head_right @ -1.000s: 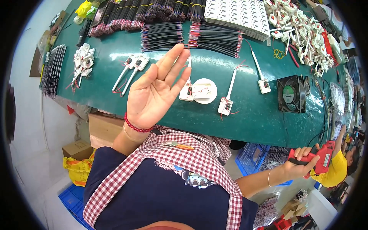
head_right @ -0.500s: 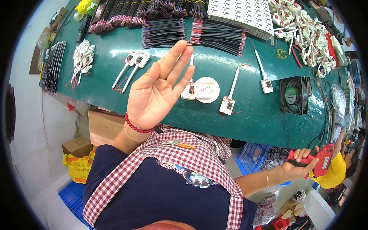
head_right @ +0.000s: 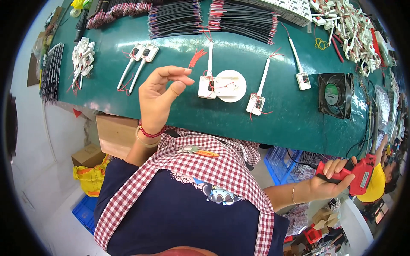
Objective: The person solders wires to electronic components on a circuit board using a soldering iron.
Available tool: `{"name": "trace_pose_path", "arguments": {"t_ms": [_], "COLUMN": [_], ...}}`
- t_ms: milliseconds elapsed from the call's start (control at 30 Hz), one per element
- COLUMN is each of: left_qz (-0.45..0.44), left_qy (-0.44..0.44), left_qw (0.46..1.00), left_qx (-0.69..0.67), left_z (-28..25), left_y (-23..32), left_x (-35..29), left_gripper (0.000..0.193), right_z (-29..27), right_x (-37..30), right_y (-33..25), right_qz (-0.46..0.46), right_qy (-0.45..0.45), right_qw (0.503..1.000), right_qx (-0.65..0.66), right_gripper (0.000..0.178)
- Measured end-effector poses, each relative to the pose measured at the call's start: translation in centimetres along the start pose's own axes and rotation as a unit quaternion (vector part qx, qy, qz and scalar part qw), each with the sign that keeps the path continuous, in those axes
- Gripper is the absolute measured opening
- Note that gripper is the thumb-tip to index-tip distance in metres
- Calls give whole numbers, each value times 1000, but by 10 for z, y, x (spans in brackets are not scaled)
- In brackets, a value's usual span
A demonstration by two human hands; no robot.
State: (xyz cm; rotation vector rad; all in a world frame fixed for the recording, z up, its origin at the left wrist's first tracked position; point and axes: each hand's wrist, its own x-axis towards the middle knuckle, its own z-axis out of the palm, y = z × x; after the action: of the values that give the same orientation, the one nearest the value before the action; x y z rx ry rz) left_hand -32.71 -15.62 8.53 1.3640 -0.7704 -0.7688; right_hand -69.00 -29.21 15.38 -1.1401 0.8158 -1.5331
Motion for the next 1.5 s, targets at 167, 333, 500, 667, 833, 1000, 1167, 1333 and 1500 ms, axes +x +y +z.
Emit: {"name": "trace_pose_path", "arguments": {"t_ms": [167,333,500,667,833,1000,1167,1333,1500], "left_qz": [-106,13,96,56,12,11,1,23,18], "left_qy": [-126,-478,-542,-582,-578,-568,-553,-548,-549], "left_qw": [948,553,514,433,428,431,426,427,419], "left_qx": [-272,-682,-657,-686,-695,-701,-716,-719,-723], "left_z": [0,28,35,32,30,31,33,37,37], "left_y": [39,66,75,65,73,75,73,73,68], "left_x": [-10,-42,-27,-17,-23,-26,-28,-30,-26], "left_gripper": [52,87,106,106,108,108,107,107,107], "right_z": [5,17,26,22,21,24,21,22,20], "right_x": [5,7,8,1,1,2,-1,0,-1], "right_y": [4,9,11,13,12,14,15,14,15], "right_qz": [26,51,71,63,66,70,63,62,58], "right_qy": [-24,-47,-53,-45,-36,-45,-32,-33,-28], "right_qw": [999,998,996,997,997,996,997,997,998], "right_qx": [3,11,31,14,15,19,14,16,11], "right_gripper": [45,45,46,45,45,45,44,44,44]}}
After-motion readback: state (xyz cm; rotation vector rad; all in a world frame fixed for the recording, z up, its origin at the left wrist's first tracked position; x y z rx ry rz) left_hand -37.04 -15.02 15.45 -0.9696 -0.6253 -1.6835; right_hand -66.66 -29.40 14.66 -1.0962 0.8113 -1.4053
